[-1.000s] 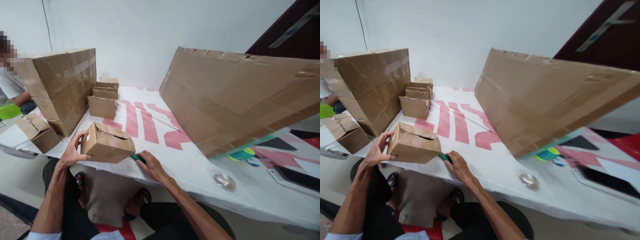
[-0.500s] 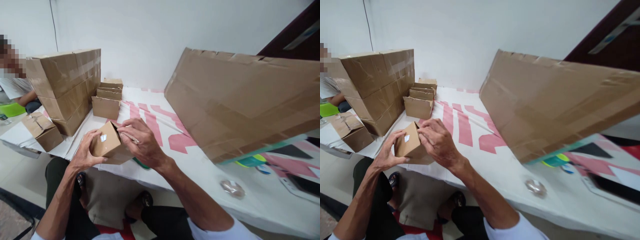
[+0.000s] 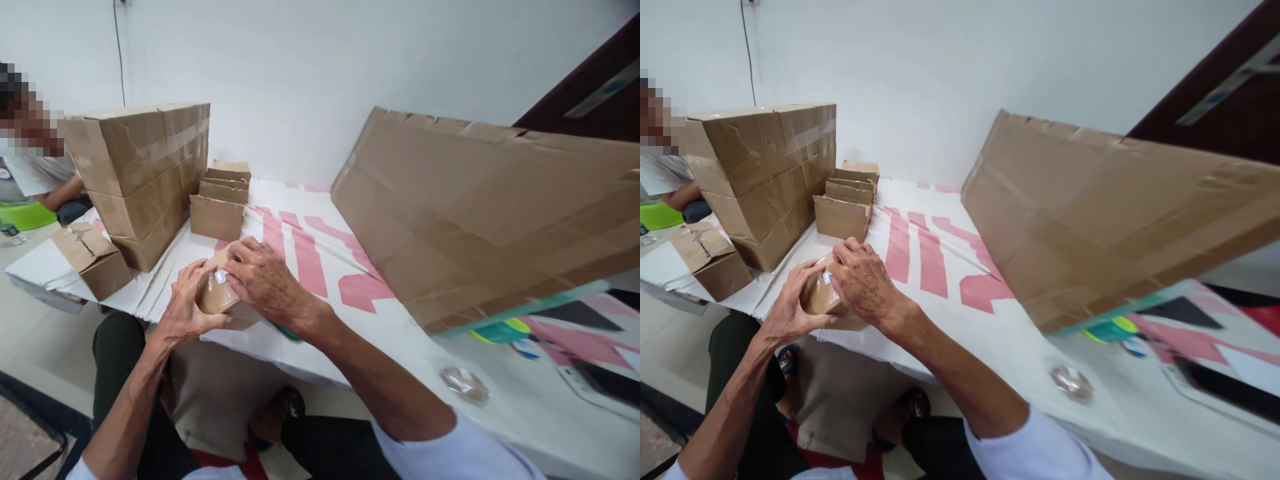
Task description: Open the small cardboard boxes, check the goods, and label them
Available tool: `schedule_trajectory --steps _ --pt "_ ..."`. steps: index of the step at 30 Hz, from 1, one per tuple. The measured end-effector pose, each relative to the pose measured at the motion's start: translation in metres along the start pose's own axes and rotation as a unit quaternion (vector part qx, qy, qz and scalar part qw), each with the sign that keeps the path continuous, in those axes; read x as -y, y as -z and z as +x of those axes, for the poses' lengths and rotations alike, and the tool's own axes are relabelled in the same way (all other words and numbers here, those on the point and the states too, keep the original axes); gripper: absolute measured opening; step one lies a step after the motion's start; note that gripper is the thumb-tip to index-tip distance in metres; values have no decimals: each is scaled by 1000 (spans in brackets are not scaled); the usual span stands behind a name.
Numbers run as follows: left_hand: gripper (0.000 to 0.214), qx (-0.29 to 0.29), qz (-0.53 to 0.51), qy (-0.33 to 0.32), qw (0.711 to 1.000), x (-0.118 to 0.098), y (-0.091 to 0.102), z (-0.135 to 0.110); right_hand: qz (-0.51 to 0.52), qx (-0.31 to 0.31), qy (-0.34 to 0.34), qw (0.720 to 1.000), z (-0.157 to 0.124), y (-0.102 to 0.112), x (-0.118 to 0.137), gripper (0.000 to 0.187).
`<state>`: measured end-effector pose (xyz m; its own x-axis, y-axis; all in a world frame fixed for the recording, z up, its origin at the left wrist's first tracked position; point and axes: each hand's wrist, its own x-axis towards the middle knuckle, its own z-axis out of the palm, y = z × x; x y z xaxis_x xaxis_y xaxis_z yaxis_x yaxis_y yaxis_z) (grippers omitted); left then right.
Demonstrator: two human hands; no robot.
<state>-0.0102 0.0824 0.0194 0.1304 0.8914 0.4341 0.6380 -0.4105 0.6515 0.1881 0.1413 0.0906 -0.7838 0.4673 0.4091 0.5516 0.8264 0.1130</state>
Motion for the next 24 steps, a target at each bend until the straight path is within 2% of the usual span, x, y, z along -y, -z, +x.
schedule_trajectory --steps 11,24 --pt "94 -11 7 15 1000 -4 -4 -1 -17 -15 1 1000 -1 -5 -1 21" --pt "100 8 -12 52 999 -9 -6 -8 -30 -40 22 999 0 -16 0 20"
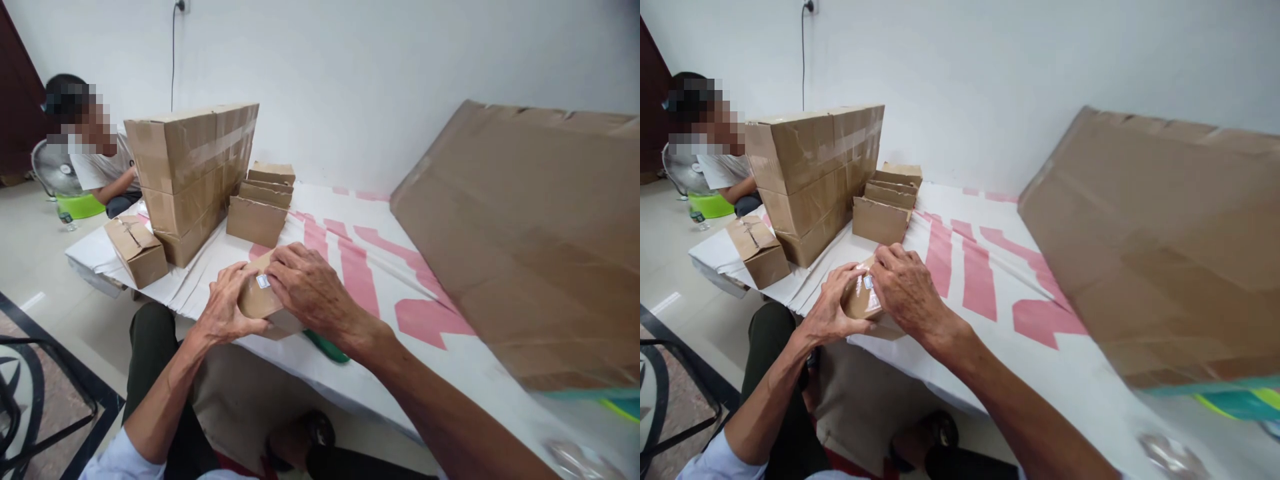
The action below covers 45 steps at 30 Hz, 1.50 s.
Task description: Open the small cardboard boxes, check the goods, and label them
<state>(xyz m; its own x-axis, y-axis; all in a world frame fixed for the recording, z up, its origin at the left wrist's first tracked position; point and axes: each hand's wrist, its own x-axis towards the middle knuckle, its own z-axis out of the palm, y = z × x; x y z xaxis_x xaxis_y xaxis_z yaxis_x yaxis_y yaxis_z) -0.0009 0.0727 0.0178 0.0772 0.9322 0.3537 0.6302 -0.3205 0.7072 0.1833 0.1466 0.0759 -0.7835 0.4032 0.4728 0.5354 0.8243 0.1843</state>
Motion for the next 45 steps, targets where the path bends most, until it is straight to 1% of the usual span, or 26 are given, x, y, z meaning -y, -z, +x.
schedule_trajectory --steps 5,11,24,37,45 --pt "100 2 1 3 1000 -3 1 1 -18 -9 -14 1000 0 -1 2 19" --pt "100 8 2 5 1000 -2 1 0 -2 -25 -16 1000 -3 -3 1 21" --pt "100 8 -1 11 1000 0 -1 1 1 -30 -25 999 -3 -5 2 24" --pt "100 6 -2 13 1000 -1 0 1 3 -37 -31 999 -3 -8 2 22" --pt "103 19 -6 10 1000 -3 1 0 -1 -37 -37 999 -3 -9 3 20"
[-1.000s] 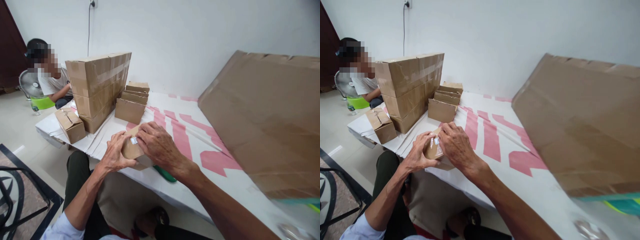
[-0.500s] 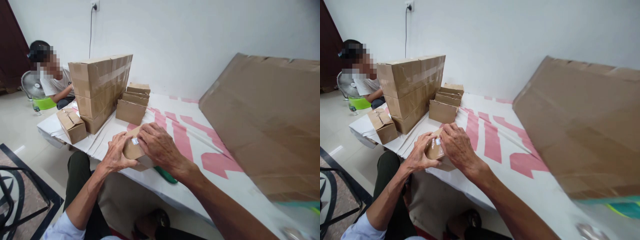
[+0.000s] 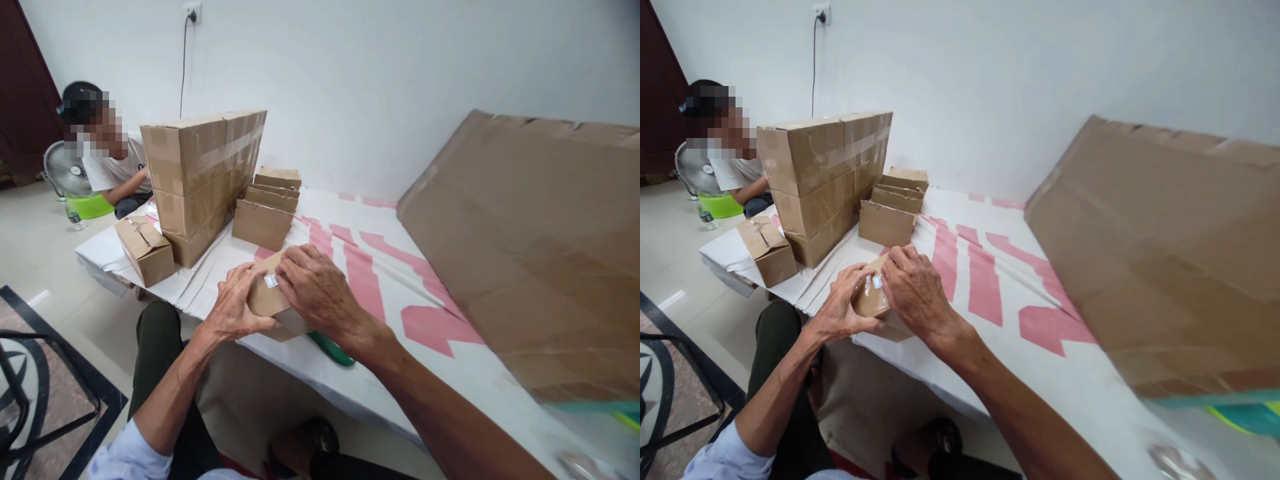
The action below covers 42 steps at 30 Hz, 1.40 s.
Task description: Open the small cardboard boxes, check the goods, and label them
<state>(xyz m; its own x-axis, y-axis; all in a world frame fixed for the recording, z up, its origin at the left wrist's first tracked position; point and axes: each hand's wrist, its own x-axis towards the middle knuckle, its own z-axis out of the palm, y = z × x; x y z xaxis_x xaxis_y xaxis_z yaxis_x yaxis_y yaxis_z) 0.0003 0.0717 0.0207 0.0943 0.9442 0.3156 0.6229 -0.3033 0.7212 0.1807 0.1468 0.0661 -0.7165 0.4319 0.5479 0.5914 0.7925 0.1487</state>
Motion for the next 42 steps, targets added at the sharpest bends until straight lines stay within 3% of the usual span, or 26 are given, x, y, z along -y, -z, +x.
schedule_trajectory --steps 4,8,12,16,18,22,25,31,38,42 --pt "118 -15 -32 -19 999 14 8 -2 4 4 -3 1000 1 -2 -2 20" --pt "105 -116 -33 7 993 54 37 1 10 6 -9 1000 3 -6 -3 19" --pt "95 -235 32 50 970 104 74 11 10 13 -13 1000 5 -9 -1 21" --pt "88 -282 57 80 954 133 90 15 2 23 -16 1000 6 -10 4 24" --pt "89 -261 38 74 962 131 85 9 -1 26 -19 999 5 -10 6 25" --pt "110 -115 -46 11 992 108 54 -12 -11 28 -24 999 5 -11 8 25" --pt "130 -35 -78 -24 996 90 31 -24 -19 29 -24 999 5 -11 8 24" --pt "142 -14 -84 -24 996 77 23 -33 -20 24 -26 999 5 -12 9 24" --pt "137 4 -37 -90 995 74 7 -30 -36 23 -25 999 10 -11 23 28" --pt "131 -34 -36 -63 997 80 17 -33 -47 32 -20 998 11 -8 27 27"
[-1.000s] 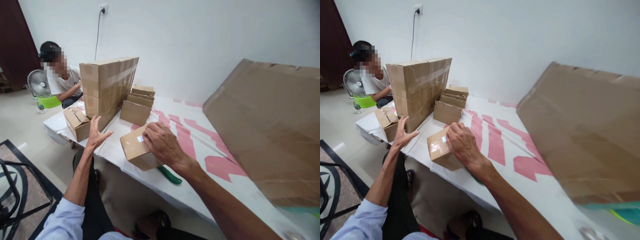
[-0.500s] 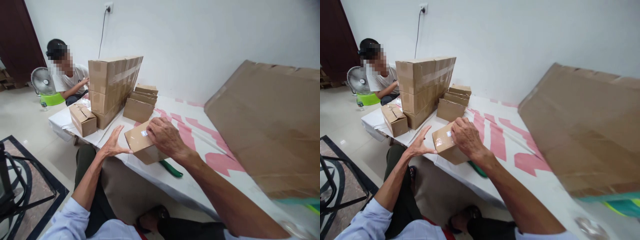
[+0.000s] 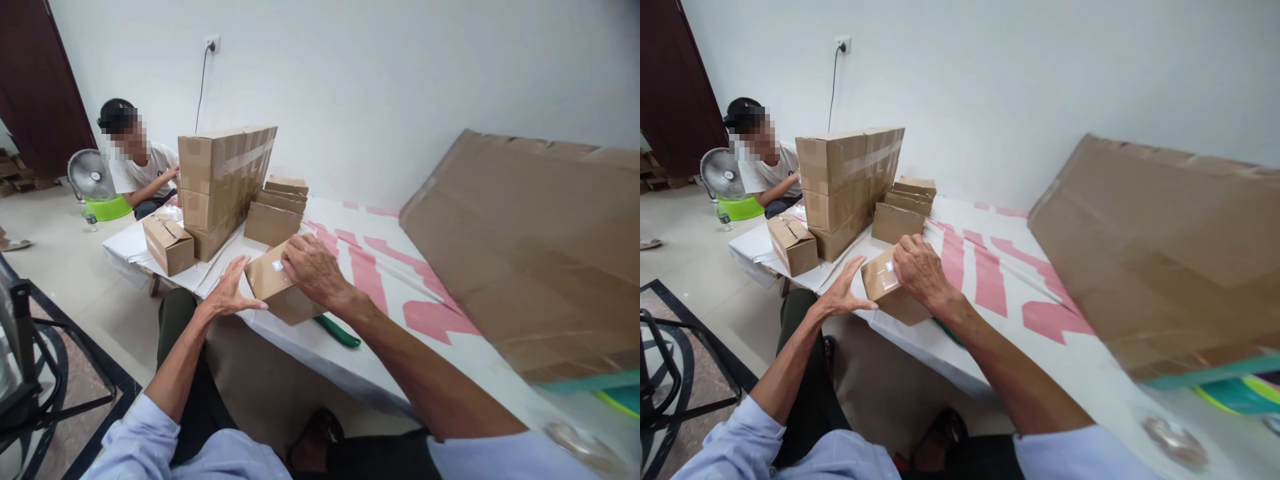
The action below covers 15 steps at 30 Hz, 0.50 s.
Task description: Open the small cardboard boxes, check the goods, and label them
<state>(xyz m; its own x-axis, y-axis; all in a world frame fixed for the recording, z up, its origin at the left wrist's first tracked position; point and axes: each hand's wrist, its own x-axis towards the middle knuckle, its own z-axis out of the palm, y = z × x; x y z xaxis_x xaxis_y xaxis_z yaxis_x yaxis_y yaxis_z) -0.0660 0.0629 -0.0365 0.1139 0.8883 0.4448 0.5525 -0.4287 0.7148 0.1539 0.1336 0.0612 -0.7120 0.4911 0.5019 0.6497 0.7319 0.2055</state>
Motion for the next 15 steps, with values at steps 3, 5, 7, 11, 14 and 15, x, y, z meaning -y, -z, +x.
schedule_trajectory --steps 3,5,7,11,14,15 --pt "119 -63 14 44 997 8 23 -2 3 2 -4 1000 -1 1 0 27" --pt "113 -100 47 76 991 16 41 -1 7 6 -11 1000 -1 1 -1 27" --pt "111 -127 99 106 981 23 58 2 12 10 -16 1000 -1 1 -1 28" --pt "93 -161 263 196 931 30 94 14 18 17 -11 1000 0 3 0 28" --pt "79 -115 402 257 871 30 119 26 16 20 -7 1000 0 3 1 27" --pt "74 -85 435 262 857 30 125 28 17 20 -7 1000 0 3 1 27"
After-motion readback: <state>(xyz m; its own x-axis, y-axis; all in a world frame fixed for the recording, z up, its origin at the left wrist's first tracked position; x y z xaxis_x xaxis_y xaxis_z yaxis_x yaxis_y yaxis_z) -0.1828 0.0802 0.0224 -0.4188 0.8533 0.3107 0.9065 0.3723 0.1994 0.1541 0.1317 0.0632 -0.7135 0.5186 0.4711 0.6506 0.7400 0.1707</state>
